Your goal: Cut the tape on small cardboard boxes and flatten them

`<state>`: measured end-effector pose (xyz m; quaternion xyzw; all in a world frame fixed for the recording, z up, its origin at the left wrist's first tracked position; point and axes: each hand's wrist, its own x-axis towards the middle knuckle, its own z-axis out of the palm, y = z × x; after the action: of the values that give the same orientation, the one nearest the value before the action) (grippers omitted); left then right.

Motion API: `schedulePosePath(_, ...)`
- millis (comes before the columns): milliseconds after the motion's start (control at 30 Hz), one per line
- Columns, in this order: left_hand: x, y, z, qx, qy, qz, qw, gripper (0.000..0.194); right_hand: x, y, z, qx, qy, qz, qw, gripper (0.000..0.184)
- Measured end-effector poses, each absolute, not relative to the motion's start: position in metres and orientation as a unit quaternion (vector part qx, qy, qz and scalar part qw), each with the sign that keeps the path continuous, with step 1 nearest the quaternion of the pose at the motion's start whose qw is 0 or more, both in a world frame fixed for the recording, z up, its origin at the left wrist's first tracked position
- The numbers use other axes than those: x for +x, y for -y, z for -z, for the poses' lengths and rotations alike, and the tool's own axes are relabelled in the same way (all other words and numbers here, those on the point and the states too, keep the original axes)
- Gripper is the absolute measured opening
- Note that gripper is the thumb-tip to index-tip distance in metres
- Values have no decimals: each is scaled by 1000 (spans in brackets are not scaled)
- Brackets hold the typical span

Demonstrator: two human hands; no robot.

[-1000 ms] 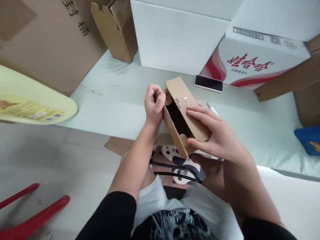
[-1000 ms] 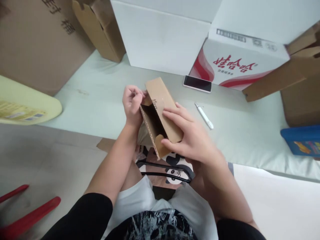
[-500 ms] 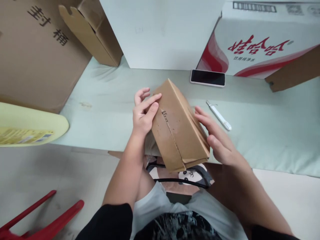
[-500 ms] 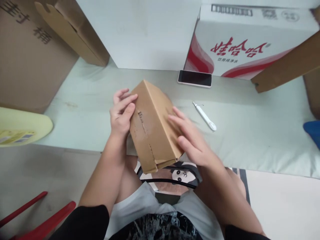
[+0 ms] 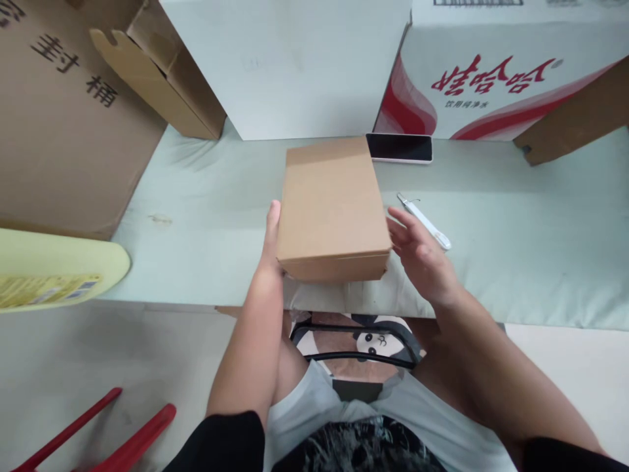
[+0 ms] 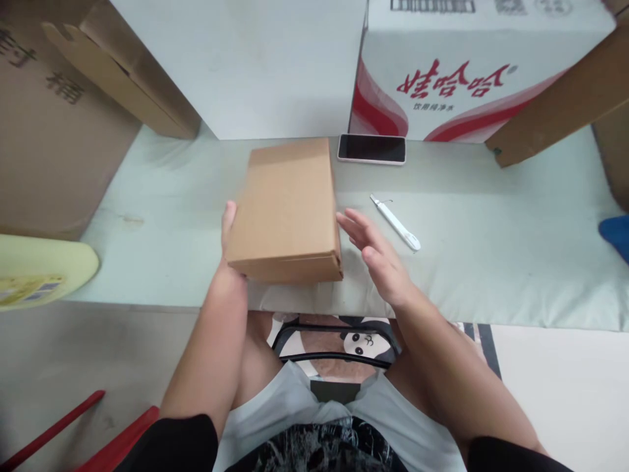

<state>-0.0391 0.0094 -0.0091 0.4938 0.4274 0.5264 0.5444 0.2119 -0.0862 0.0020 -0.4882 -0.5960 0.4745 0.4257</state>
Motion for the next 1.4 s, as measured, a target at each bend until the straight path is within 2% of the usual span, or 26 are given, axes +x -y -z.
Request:
schedulePosePath(67, -31, -7, 6, 425, -411, -476, 651, 69, 211, 89, -2, -476, 630, -440, 428, 76)
schedulePosePath(133, -24, -3, 1, 369, -412, -440, 707, 60, 211, 91, -5, -484, 647, -376, 454, 71)
schedulePosePath(233, -17, 1, -6, 346, -425, -374, 748, 48, 213, 92, -10, -536, 619, -261, 512, 62)
schedulePosePath(333, -13, 2, -2, 377, -462, -251, 763, 37, 218, 89, -12, -601, 559, -192, 538, 61)
schedulePosePath(367, -13, 1, 2, 399, -475, -217, 754, 35, 221, 88, -12, -608, 547, -188, 545, 62)
schedulePosePath(433, -14, -4, 13, 452, -502, -234, 700, 40, 225, 88, -13, -582, 551, -212, 559, 60)
schedulePosePath(533, -17, -10, 25, 506, -520, -470, 502, 54, 228, 90, -18, -516, 607, -284, 534, 38)
schedulePosePath(633, -16, -11, 25, 601, -423, -560, 382, 55, 227, 93, -26, -476, 684, -320, 451, 30)
schedulePosePath(700, -13, -9, 20, 656, -359, -549, 373, 48, 227, 94, -27, -447, 717, -326, 423, 34)
schedulePosePath(800, -7, -6, 15, 676, -330, -540, 377, 40, 231, 91, -21, -446, 696, -334, 453, 37)
schedulePosePath(900, -6, -5, 15, 678, -337, -539, 370, 39, 241, 82, -6, -572, 619, -266, 468, 35)
schedulePosePath(967, -7, -5, 16, 681, -337, -536, 367, 39, 249, 76, 3, -682, 596, -176, 386, 32)
schedulePosePath(1067, -8, -4, 16, 683, -336, -536, 365, 39, 258, 73, 11, -753, 617, -110, 201, 47)
schedulePosePath(1167, -8, -4, 17, 682, -333, -538, 367, 39, 260, 74, 14, -774, 612, -97, 129, 50)
schedulePosePath(1267, -8, -4, 17, 680, -331, -537, 373, 41, 258, 74, 15, -780, 584, -137, 176, 51)
schedulePosePath(1400, -9, -3, 17, 678, -335, -535, 377, 42, 248, 70, 7, -717, 530, -293, 346, 51)
